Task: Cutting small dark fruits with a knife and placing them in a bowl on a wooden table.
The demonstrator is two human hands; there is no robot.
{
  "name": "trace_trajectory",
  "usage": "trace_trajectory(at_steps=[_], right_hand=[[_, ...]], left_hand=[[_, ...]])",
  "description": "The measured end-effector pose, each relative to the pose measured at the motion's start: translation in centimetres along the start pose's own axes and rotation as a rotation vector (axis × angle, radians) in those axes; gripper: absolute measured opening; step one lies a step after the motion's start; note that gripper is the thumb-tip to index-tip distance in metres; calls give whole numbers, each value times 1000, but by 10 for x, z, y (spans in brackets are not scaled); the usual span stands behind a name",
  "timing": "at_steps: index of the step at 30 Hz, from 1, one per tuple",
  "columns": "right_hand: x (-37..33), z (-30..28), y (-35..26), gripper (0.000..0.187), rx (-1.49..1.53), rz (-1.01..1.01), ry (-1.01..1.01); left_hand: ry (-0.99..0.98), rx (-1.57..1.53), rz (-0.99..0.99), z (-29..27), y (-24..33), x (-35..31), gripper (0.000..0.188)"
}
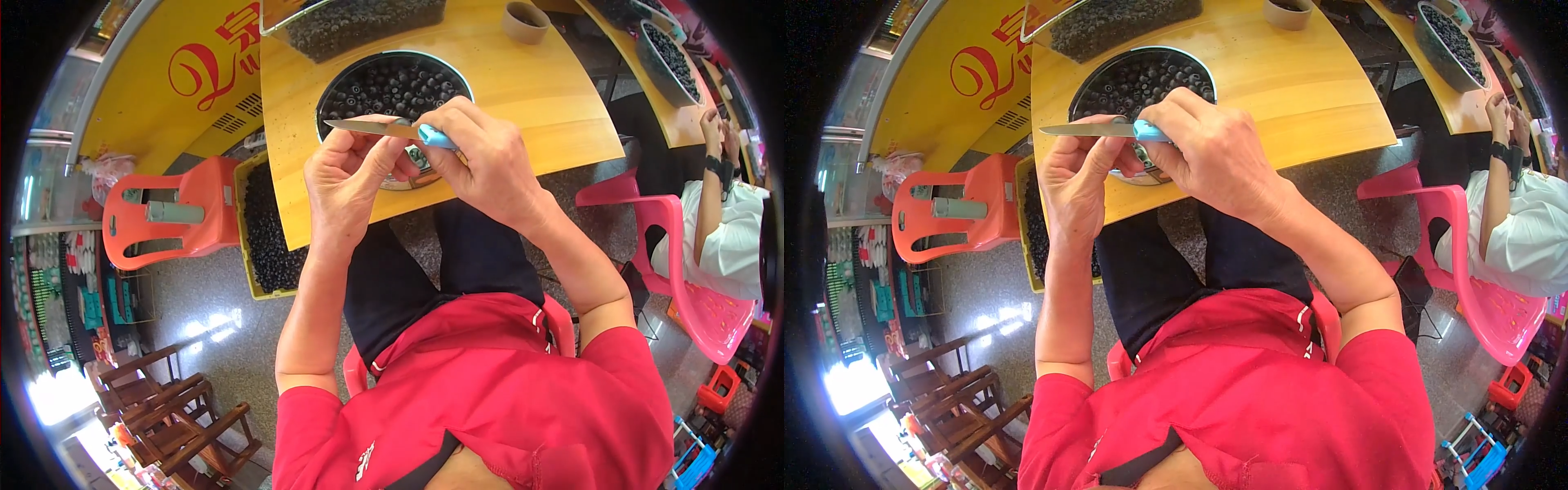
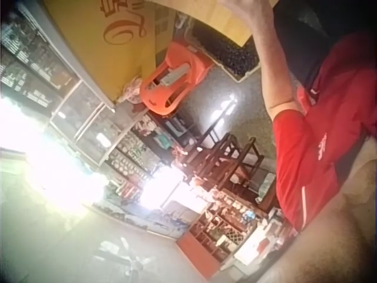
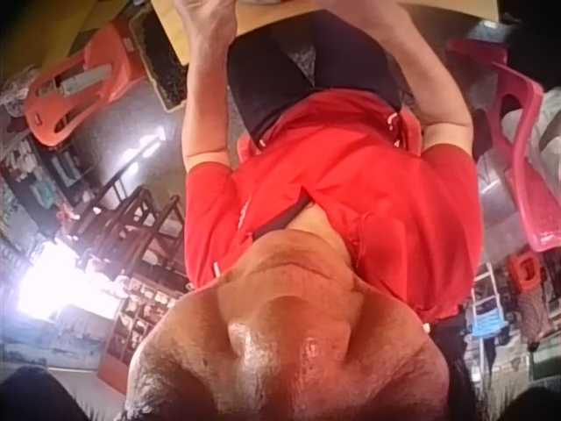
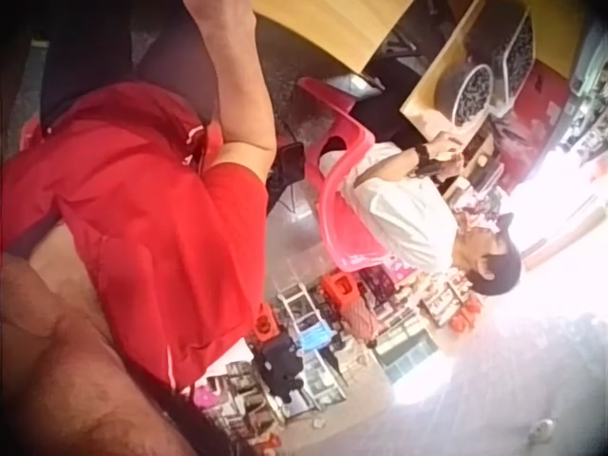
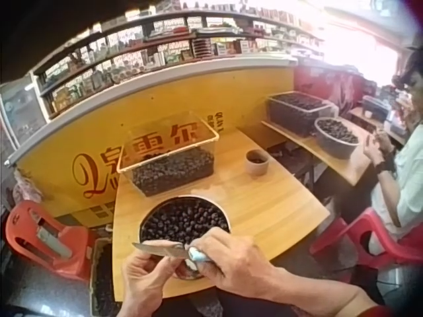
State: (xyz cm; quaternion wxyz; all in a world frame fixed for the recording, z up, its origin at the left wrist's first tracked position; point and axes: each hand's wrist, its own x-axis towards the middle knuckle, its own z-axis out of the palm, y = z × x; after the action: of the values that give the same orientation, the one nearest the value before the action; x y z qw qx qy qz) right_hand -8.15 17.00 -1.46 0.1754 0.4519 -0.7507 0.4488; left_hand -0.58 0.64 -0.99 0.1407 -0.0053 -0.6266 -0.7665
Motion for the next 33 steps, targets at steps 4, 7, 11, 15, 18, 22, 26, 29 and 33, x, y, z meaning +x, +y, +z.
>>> trace_trajectory(at_steps=[4,7,11,15,18,22,26,29,33], right_hand=[[1,-1,1,14,-51,-18,-6],[1,0,2,14,-61,-24,12],[1,0,3,14,-67,-19,9],[1,0,0,13,-79,-21,2],[2,1,1,12,-88,-28,15],[-1,4,14,13,-227,93,-46],[4,-9,-3,17,111,243,-19],[12,-12,-18,24,695,521,-165],[16,-4,-25,23,853,563,-175]], left_hand=[[6,-21,28,2,-1,0,20],[17,-30,33,2,-3,1,19],[10,-46,60,2,-6,0,17],[45,-17,86,3,-6,0,15],[37,-32,101,2,-2,-2,14],[-151,-109,251,4,16,-13,14],[-14,-41,210,3,9,-12,14],[5,5,224,2,3,-13,16],[23,34,268,1,1,-14,17]])
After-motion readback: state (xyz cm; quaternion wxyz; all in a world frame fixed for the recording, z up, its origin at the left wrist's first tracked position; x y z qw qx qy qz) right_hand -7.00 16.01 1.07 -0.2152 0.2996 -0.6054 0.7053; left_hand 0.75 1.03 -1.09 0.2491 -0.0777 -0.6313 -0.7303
